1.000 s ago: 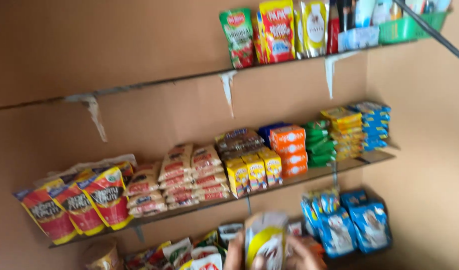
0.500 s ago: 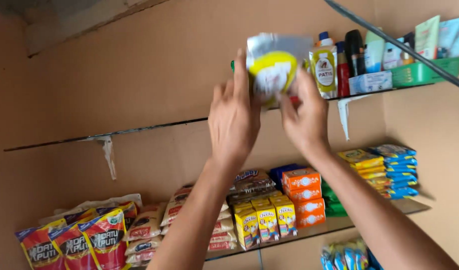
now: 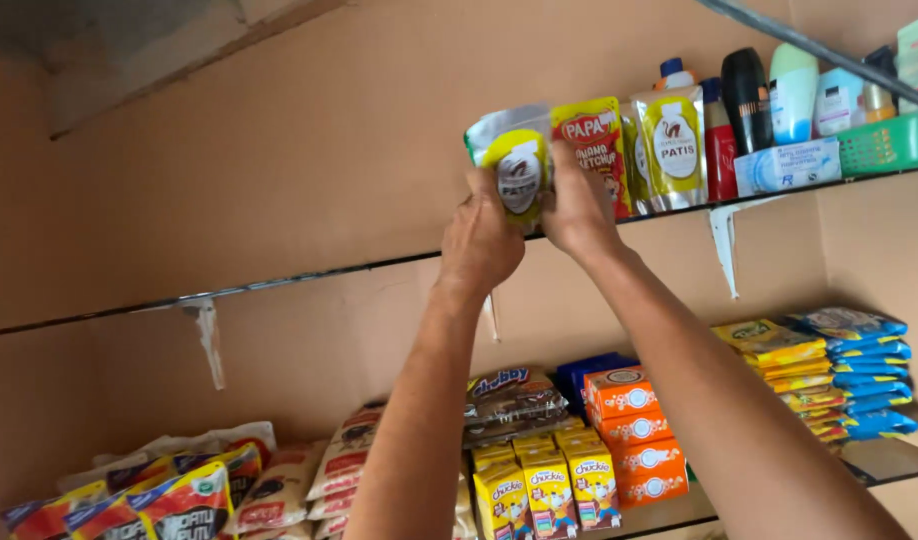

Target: Restocking and organizing various condiment and food packets on store shelves.

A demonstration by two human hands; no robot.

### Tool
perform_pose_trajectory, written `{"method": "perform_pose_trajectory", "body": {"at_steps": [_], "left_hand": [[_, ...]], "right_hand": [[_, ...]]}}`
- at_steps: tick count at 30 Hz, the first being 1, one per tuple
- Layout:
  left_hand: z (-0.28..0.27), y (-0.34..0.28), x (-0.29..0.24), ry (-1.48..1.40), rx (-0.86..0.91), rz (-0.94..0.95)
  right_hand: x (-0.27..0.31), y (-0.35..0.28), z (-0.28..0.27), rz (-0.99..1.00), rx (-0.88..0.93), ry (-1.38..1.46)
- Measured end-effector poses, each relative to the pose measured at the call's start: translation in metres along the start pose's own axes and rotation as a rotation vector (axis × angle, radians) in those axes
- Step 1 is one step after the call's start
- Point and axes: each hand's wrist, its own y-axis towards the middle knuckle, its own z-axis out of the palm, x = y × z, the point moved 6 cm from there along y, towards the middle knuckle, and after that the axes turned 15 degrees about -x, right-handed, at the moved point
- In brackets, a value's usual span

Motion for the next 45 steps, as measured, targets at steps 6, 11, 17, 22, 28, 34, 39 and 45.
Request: {"method": "perform_pose_trajectory", "body": {"at_steps": [6,11,17,22,28,34,39,45], "left_hand": [[0.031,0.020,0.048,0.067,-0.025,0.159],[0.017,0.016,0.026,0.139,0.171,0.056],[0.019,0.011,0.025,0.276,0.251,-0.001],[0.023,0.012,0.031,0.308,0.289,0.003],[0.026,0.008,0.028,0.337,0.306,0.039],[0.024,0.007,0.025,0.397,0.341,-0.013],[0.033,0.007,0.030,0.447,0.389,-0.030],[0.024,0.004,0.021,0.440,0.383,-0.055]], "right_hand": [[-0.024,0.010,0.028,-0.151,-0.035,-0.061],[-0.028,0.013,0.017,-0.120,-0.083,0.078],[-0.027,0.014,0.024,-0.109,0.210,-0.099],[-0.028,0.013,0.027,-0.058,0.274,-0.072],[-0.031,0.013,0.027,-0.057,0.298,-0.131],[-0.027,0.011,0.026,-0.070,0.274,-0.145],[-0.025,0.010,0.023,-0.142,0.229,-0.139],[-0.019,0.009,0.025,-0.135,0.323,-0.152]]}}
